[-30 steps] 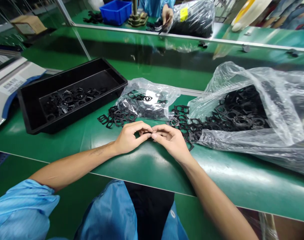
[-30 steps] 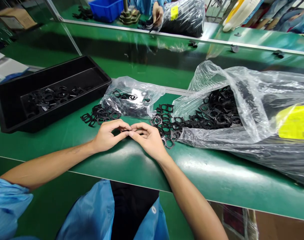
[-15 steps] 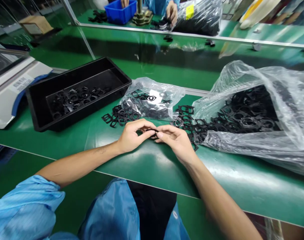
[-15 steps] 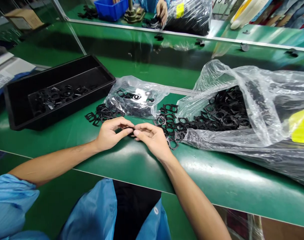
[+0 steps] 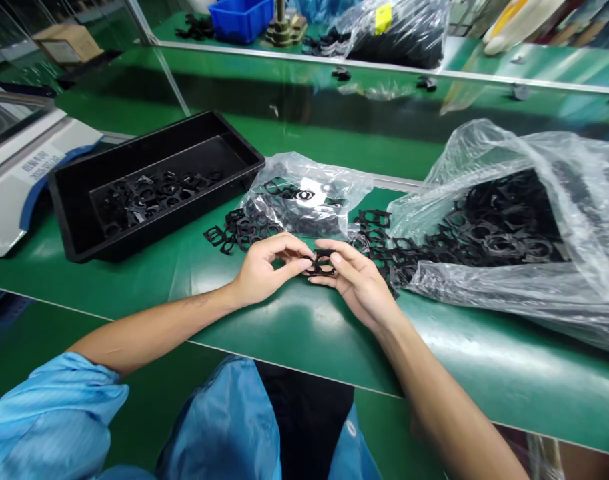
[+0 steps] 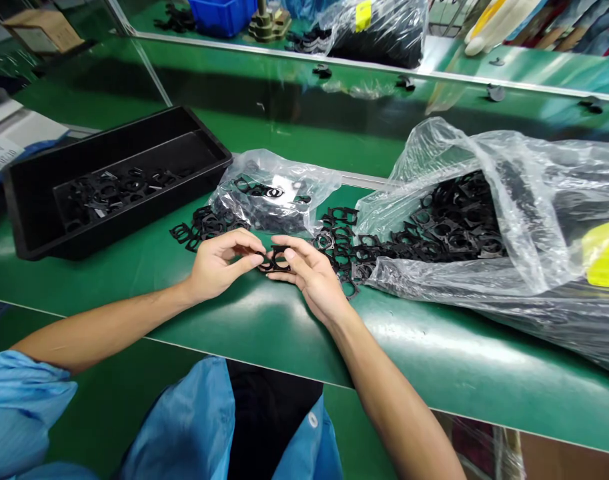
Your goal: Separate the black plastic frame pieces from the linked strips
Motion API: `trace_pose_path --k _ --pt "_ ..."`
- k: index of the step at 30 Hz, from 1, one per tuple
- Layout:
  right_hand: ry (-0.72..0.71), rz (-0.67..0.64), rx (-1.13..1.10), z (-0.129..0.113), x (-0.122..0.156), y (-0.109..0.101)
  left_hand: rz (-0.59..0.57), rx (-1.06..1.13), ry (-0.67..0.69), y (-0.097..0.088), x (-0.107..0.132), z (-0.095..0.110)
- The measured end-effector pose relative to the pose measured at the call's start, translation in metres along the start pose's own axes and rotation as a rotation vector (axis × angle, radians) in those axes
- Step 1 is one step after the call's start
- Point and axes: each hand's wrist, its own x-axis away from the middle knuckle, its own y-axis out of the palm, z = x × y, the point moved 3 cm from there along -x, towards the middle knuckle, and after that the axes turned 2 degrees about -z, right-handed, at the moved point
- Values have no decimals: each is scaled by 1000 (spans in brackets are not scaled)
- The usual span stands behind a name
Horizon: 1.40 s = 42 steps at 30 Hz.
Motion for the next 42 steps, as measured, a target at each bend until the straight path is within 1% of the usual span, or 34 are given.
trace_pose_path --k 4,8,12,15,19,23,25,27,30,33,36,42 --pt "-9 39 80 -1 0 -1 -1 -32 -9 0 -1 -2" --pt "-60 92 156 0 0 -3 -15 -22 -37 1 -1 -4" --pt "-96 133 210 3 -2 -7 -22 -28 -37 2 0 -5" --pt "-106 159 228 5 -4 -8 3 -42 -3 0 -1 -3" --pt "-116 189 250 5 -4 -9 66 -69 36 -4 -2 -2" --pt "-271 267 432 -3 1 -9 125 -5 -41 -6 -3 -6" --pt "-310 296 513 -7 4 -9 141 35 -90 -6 -4 -8" --pt "-277 276 517 -8 7 -6 146 64 -123 -6 -4 -11" --pt "-221 195 453 -8 9 0 148 84 -138 -6 -5 -12" --pt "-232 140 422 -6 9 6 142 91 -120 -5 -5 -12" --pt "-243 135 411 -2 7 6 142 87 -78 -6 -6 -9" --pt "-229 172 417 0 5 -1 183 5 25 -10 -8 -5"
